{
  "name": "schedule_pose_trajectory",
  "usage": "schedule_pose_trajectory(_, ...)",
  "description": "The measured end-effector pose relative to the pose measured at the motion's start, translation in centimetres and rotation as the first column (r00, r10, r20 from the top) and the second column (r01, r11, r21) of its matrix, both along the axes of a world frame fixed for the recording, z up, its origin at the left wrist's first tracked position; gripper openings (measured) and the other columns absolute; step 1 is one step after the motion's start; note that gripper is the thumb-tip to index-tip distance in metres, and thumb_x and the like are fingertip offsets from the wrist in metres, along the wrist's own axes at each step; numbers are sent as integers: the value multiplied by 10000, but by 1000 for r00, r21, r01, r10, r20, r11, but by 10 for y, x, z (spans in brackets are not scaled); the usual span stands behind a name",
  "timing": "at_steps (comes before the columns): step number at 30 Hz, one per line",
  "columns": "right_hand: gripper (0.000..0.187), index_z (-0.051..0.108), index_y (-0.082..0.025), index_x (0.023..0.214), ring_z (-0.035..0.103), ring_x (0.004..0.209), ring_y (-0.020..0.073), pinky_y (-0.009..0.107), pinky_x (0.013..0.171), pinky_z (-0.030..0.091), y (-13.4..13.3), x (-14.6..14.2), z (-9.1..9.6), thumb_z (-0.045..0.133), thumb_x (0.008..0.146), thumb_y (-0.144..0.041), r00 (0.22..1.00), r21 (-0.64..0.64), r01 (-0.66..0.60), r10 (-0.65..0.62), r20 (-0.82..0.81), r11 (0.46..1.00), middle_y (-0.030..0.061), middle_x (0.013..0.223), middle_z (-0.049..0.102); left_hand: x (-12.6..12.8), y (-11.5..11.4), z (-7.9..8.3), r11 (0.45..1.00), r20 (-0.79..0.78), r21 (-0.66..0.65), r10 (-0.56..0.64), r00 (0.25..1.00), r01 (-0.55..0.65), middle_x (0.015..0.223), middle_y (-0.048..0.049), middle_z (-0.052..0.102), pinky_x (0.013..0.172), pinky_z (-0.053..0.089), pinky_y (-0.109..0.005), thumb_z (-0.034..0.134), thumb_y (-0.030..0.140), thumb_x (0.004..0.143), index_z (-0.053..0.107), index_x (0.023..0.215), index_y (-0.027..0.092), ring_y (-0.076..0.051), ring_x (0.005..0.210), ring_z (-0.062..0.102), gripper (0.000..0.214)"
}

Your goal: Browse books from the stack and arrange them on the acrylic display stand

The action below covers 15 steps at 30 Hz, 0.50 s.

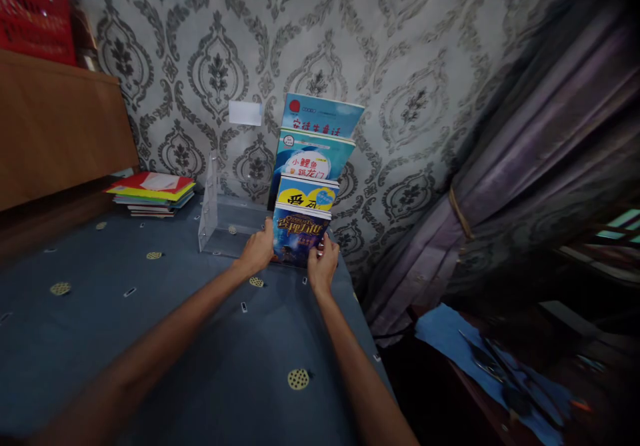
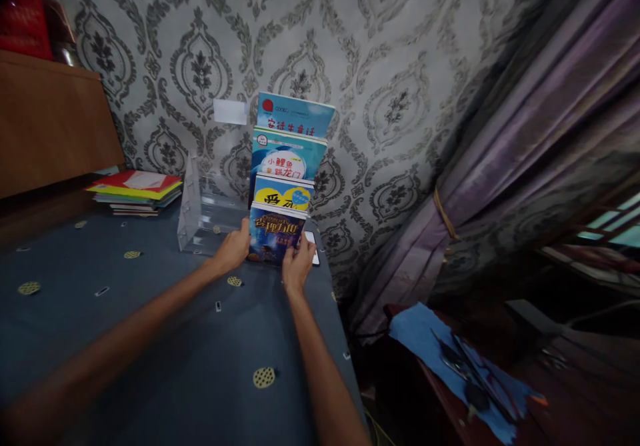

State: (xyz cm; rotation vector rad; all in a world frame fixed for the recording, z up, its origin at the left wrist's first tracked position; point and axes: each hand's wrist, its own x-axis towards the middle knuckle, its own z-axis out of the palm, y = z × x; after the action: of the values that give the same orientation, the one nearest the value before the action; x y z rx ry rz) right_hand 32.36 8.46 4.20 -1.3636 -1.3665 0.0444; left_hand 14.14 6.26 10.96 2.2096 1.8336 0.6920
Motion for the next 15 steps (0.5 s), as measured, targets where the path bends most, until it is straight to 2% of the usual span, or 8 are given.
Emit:
schedule_pose_trajectory(9, 549, 523, -210, 1377, 603, 947, 250, 421, 890, 537, 2, 2, -4, 453, 833, -196, 999, 31, 0, -1, 32, 1000, 114, 1099, 539, -1, 0, -1, 1000, -2, 0, 6, 1000, -6, 1025, -169, 738, 852, 499, -373, 508, 145, 917, 258, 1438, 140, -307, 964, 720, 578)
schedule_pose_trajectory(15, 503, 532, -183, 1349, 610, 940, 248, 416, 844, 551, 0, 0, 3, 458, 856, -250, 1000, 24, -4, 4, 5, 1000, 121, 1101, 528, -4, -5, 8, 999, -71, -9, 43, 997, -44, 1025, -172, 734, 808, 507, -381, 388, 255, 1002, 333, 1382, 161, -324, 975, 716, 396)
